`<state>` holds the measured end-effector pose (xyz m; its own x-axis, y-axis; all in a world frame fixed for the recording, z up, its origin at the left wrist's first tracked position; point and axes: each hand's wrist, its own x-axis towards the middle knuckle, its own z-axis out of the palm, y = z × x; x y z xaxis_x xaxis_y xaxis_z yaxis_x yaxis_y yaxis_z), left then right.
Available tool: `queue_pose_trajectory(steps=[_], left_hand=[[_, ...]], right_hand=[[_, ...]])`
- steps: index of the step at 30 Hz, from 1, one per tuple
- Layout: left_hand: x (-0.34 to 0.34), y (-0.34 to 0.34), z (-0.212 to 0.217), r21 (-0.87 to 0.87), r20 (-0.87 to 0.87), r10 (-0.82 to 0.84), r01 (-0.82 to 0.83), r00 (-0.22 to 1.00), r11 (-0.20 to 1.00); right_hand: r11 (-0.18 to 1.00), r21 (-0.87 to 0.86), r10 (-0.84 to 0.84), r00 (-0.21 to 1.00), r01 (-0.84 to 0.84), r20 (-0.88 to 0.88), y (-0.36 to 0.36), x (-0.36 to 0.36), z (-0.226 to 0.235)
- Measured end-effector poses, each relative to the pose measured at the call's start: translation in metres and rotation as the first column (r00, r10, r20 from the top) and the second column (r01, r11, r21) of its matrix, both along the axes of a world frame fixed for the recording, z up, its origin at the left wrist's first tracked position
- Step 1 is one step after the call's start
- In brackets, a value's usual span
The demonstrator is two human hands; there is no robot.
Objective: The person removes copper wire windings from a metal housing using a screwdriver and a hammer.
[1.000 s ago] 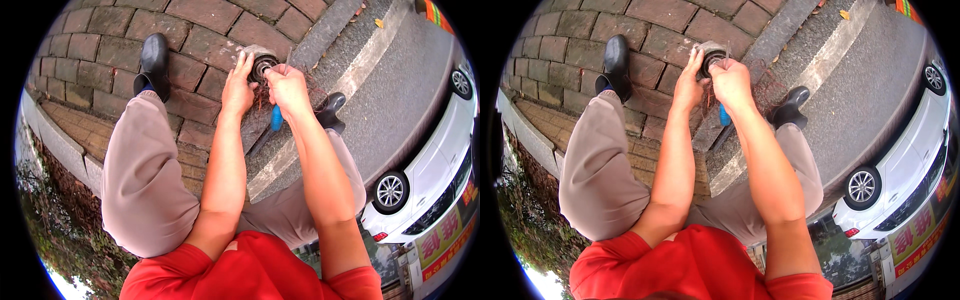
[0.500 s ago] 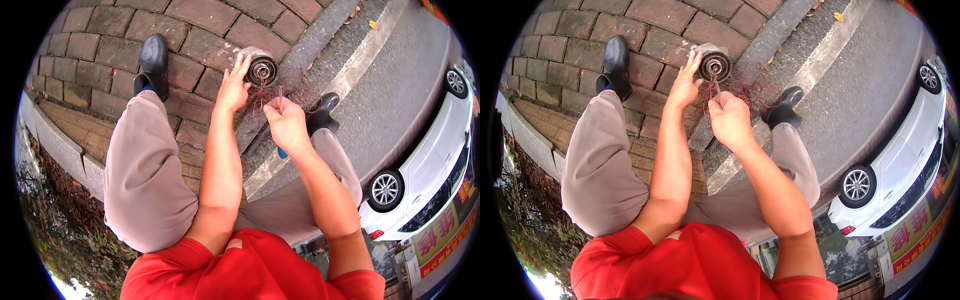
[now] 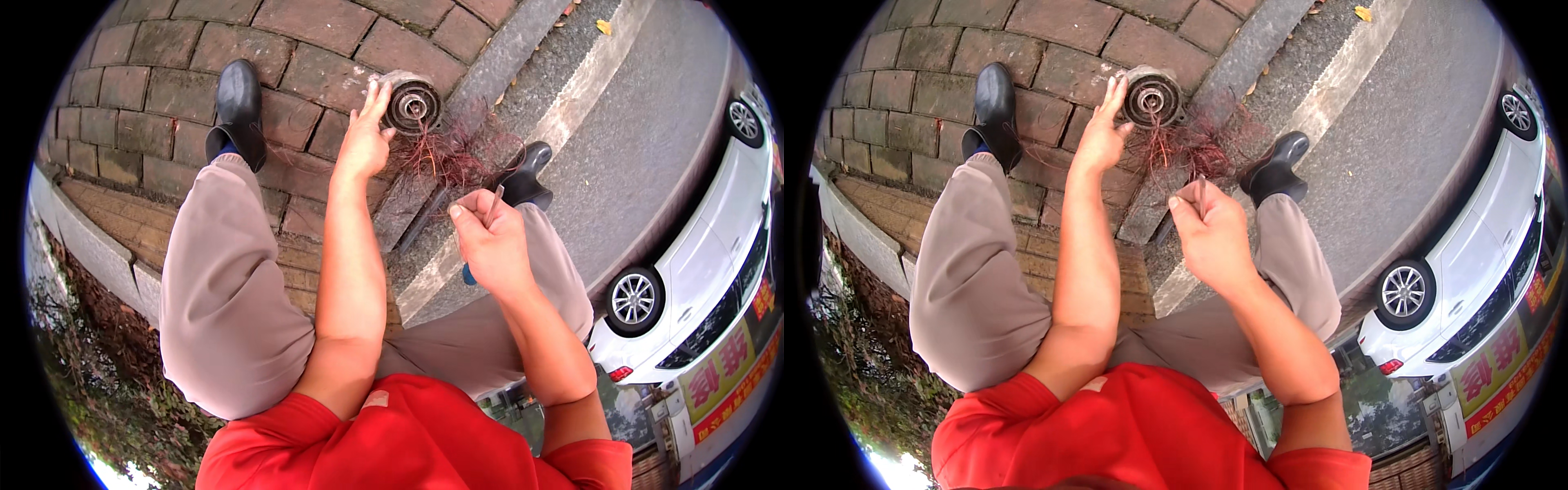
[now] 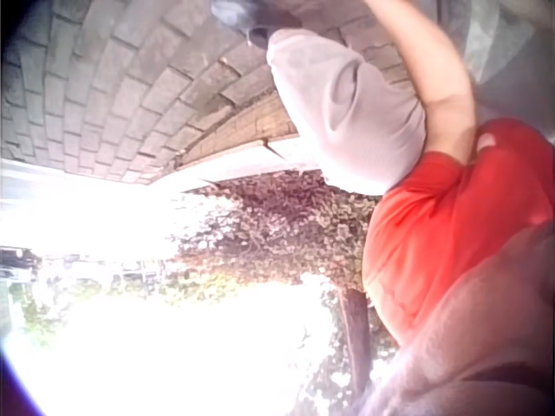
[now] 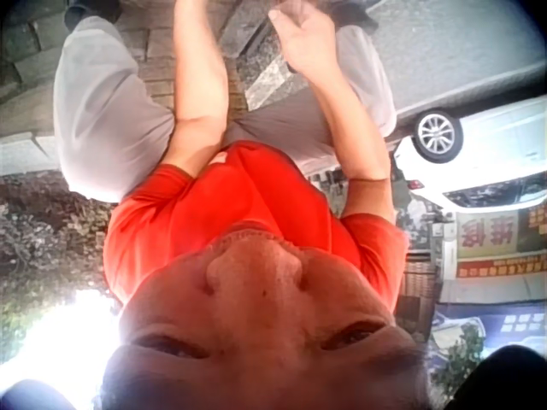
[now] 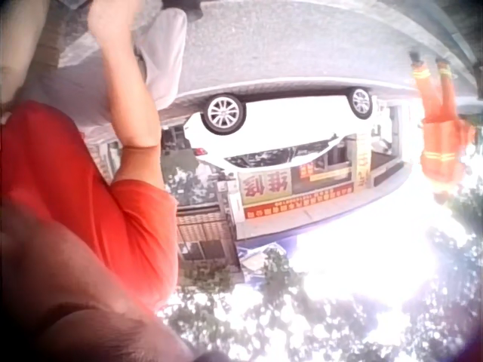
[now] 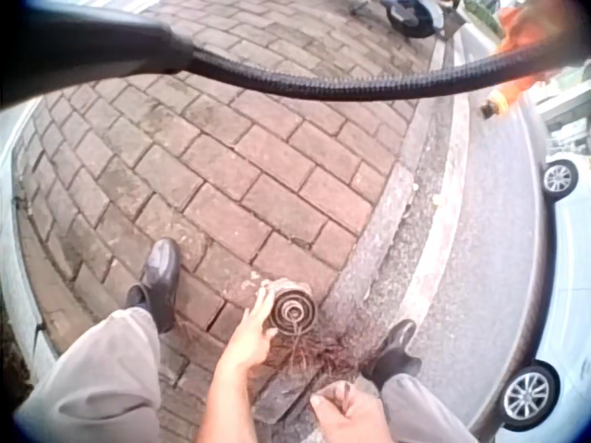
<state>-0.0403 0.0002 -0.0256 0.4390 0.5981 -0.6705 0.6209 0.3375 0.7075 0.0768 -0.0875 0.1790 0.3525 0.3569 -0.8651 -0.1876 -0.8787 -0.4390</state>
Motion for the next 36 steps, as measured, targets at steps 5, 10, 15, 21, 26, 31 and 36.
queue_pose_trajectory(steps=[5, 10, 15, 21, 26, 31, 36], left_hand=[[-0.001, -0.004, 0.0, 0.032, -0.006, 0.02, -0.02, 1.0, 0.999], [0.005, -0.004, 0.005, 0.018, -0.05, 0.037, -0.036, 0.998, 0.999], [0.009, -0.007, 0.01, 0.035, -0.079, 0.025, -0.022, 0.997, 0.999], [0.013, -0.007, 0.024, 0.242, -0.097, 0.248, -0.218, 0.964, 0.945], [0.014, -0.007, 0.023, -0.151, -0.185, 0.361, -0.389, 0.914, 0.909], [0.022, -0.032, 0.012, -0.283, -0.135, 0.128, -0.163, 0.982, 0.945], [0.017, -0.032, 0.013, -0.447, -0.031, 0.042, -0.051, 0.999, 0.893]], right_hand=[[0.992, 0.083, -0.088, 0.996, 0.09, -0.024, -0.014, 0.014, 0.021], [0.975, 0.193, -0.098, 0.994, 0.106, -0.055, -0.026, 0.025, 0.023], [0.929, 0.331, 0.168, 0.985, -0.168, 0.029, -0.039, 0.04, 0.017], [0.828, 0.271, 0.455, 0.87, -0.492, 0.19, -0.023, 0.035, 0.028], [0.756, 0.337, 0.557, 0.822, -0.561, 0.119, -0.022, 0.029, 0.018], [0.613, 0.416, 0.721, 0.691, -0.672, 0.054, -0.033, 0.008, -0.005], [0.421, 0.366, 0.853, 0.499, -0.83, 0.15, -0.037, -0.008, -0.016]])
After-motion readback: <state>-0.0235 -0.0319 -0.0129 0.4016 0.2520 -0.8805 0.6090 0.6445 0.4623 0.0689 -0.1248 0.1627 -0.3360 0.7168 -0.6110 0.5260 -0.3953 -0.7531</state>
